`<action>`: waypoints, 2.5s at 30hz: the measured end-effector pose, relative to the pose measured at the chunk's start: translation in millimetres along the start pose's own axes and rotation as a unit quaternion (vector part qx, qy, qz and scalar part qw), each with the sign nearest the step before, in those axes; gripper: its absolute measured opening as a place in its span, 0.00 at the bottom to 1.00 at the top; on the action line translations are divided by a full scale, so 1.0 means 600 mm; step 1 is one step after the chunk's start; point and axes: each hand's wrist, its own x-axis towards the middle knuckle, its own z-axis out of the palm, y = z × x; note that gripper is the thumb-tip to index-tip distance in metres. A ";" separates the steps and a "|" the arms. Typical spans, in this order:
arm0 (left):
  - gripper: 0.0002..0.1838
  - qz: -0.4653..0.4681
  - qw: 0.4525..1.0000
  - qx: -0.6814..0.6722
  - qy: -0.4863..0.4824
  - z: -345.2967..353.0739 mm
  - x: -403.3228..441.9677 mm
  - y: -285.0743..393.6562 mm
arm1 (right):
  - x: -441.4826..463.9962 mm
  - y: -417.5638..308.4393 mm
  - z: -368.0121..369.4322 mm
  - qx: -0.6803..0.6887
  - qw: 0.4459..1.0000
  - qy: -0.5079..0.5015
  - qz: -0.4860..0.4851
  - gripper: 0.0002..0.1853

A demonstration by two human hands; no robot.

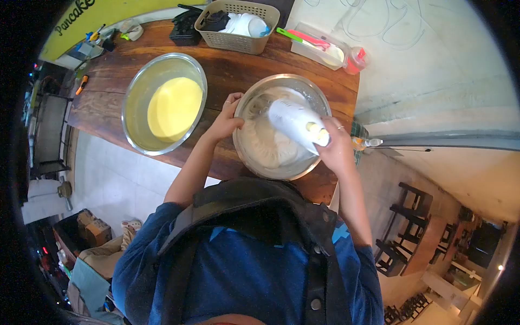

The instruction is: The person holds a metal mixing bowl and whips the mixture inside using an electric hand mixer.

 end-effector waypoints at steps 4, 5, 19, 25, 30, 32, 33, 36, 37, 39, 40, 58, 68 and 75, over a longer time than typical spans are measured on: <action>0.35 -0.012 0.998 -0.049 0.032 -0.011 -0.020 -0.015 | -0.007 -0.005 -0.031 -0.082 0.993 -0.019 0.082 0.24; 0.35 -0.013 0.998 -0.050 0.033 -0.009 -0.022 -0.021 | -0.014 -0.008 -0.040 -0.083 0.993 -0.021 0.082 0.24; 0.33 -0.054 0.993 -0.093 0.050 0.002 -0.042 0.012 | 0.007 -0.011 -0.020 -0.062 0.996 -0.006 0.065 0.26; 0.31 -0.042 0.987 -0.095 0.122 0.042 -0.069 -0.041 | -0.021 -0.053 -0.053 -0.076 0.977 -0.164 0.112 0.16; 0.33 -0.113 0.978 -0.120 0.130 0.112 -0.108 -0.053 | -0.006 -0.051 0.017 0.002 0.990 -0.108 0.090 0.18; 0.39 -0.157 0.977 -0.103 0.101 0.131 -0.135 -0.072 | 0.010 -0.041 0.047 -0.025 0.996 -0.021 0.078 0.19; 0.39 -0.157 0.977 -0.101 0.103 0.132 -0.145 -0.071 | 0.022 -0.035 0.049 -0.022 0.997 -0.021 0.075 0.19; 0.42 -0.122 0.988 -0.088 -0.030 0.118 -0.168 -0.037 | 0.048 -0.022 0.041 -0.018 0.990 -0.035 0.137 0.20; 0.42 -0.121 0.988 -0.088 -0.030 0.111 -0.175 -0.009 | 0.049 -0.022 0.043 -0.018 0.990 -0.035 0.136 0.20; 0.42 -0.241 0.898 -0.356 -0.092 0.110 -0.188 0.025 | 0.050 -0.023 0.046 -0.037 0.994 -0.024 0.098 0.21; 0.42 -0.241 0.898 -0.357 -0.092 0.113 -0.190 0.026 | 0.050 -0.026 0.046 -0.039 0.994 -0.025 0.099 0.21; 0.27 -0.121 0.974 -0.190 -0.036 -0.028 -0.015 -0.046 | -0.016 0.007 -0.067 -0.079 0.985 -0.084 0.127 0.16; 0.35 -0.099 0.983 -0.065 0.137 0.068 -0.036 -0.083 | 0.103 0.001 0.043 -0.017 0.993 -0.059 0.099 0.19; 0.34 -0.256 0.905 -0.334 0.059 0.123 -0.103 -0.082 | 0.069 -0.007 -0.005 0.011 0.975 -0.218 -0.049 0.20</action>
